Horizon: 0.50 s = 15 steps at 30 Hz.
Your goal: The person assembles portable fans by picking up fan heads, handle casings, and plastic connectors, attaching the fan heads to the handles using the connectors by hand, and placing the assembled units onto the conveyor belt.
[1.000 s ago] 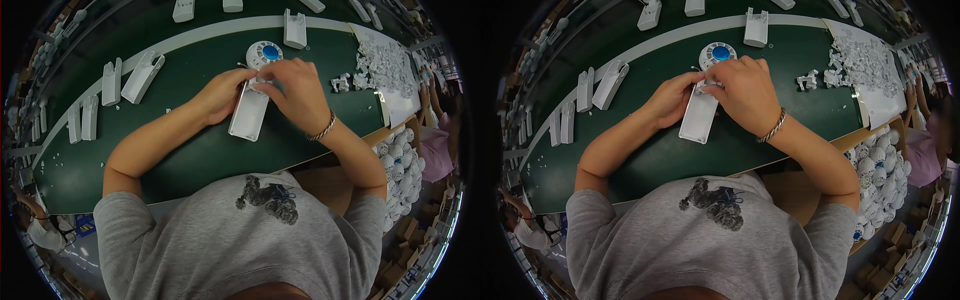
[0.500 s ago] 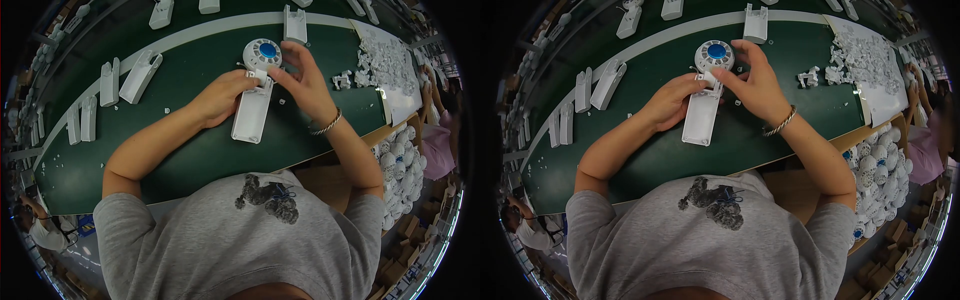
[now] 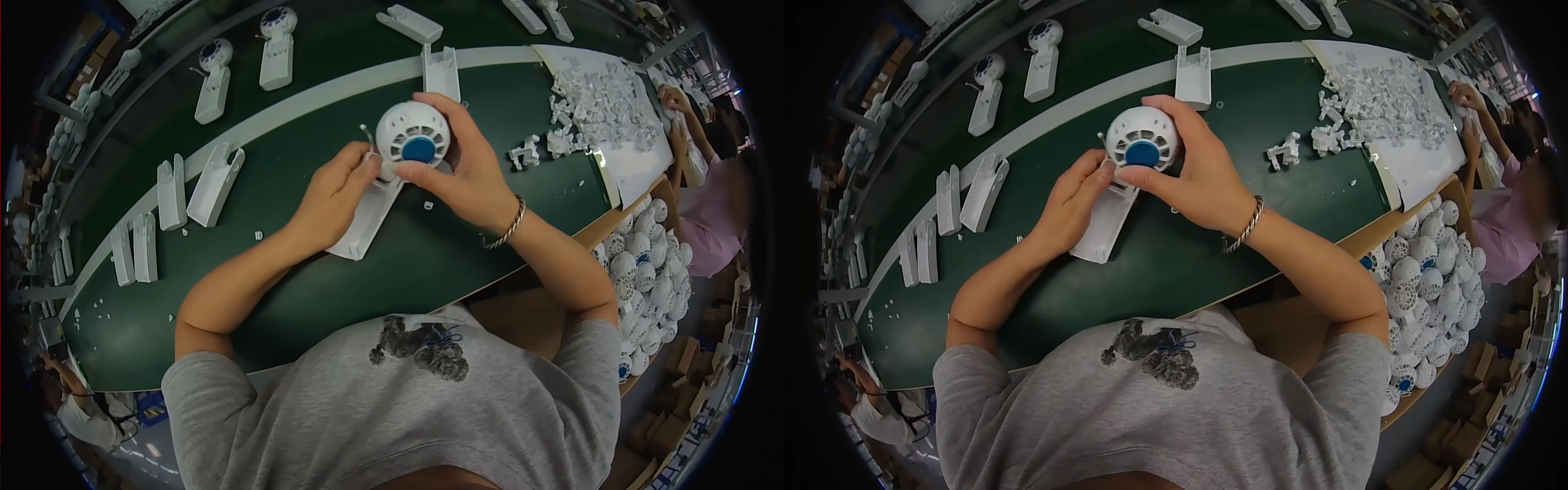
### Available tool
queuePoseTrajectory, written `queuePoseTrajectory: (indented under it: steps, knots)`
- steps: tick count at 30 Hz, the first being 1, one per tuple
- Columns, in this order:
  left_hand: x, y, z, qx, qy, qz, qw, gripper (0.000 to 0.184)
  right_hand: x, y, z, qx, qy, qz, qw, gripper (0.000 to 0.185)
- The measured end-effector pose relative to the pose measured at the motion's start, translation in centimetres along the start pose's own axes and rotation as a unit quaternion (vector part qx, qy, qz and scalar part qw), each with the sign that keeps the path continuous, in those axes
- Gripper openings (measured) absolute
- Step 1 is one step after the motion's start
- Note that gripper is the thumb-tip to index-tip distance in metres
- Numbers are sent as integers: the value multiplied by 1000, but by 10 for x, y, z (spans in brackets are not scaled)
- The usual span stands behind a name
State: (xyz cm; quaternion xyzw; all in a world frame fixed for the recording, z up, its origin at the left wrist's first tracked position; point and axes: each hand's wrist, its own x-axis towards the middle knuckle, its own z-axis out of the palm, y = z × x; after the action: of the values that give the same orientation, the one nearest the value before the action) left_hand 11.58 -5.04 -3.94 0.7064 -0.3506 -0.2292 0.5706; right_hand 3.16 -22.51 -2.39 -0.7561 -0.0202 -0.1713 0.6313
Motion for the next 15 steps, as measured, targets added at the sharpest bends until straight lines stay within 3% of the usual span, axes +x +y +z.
queuePoseTrajectory:
  steps: [2,5,7,9,11,13,15]
  knots:
    - [13,2,-14,34,51,33,998,29,21,5,-17,7,-20,25,999,64]
    - [68,1,-48,-72,81,10,994,29,78,11,-53,-240,24,-58,969,35]
    - [105,14,-66,-135,83,-64,985,29,120,41,-74,-456,20,-157,876,28]
    - [148,-1,-83,-163,114,-68,978,27,150,50,-80,-541,-2,-138,830,31]
    - [196,-38,-111,-147,144,-134,969,28,177,67,-90,-624,-36,-160,764,34]
    - [227,-70,-127,-189,205,-173,945,31,193,77,-92,-609,-83,-117,780,33]
    - [241,-92,-138,-113,259,-224,933,29,204,85,-94,-593,-125,-102,789,26]
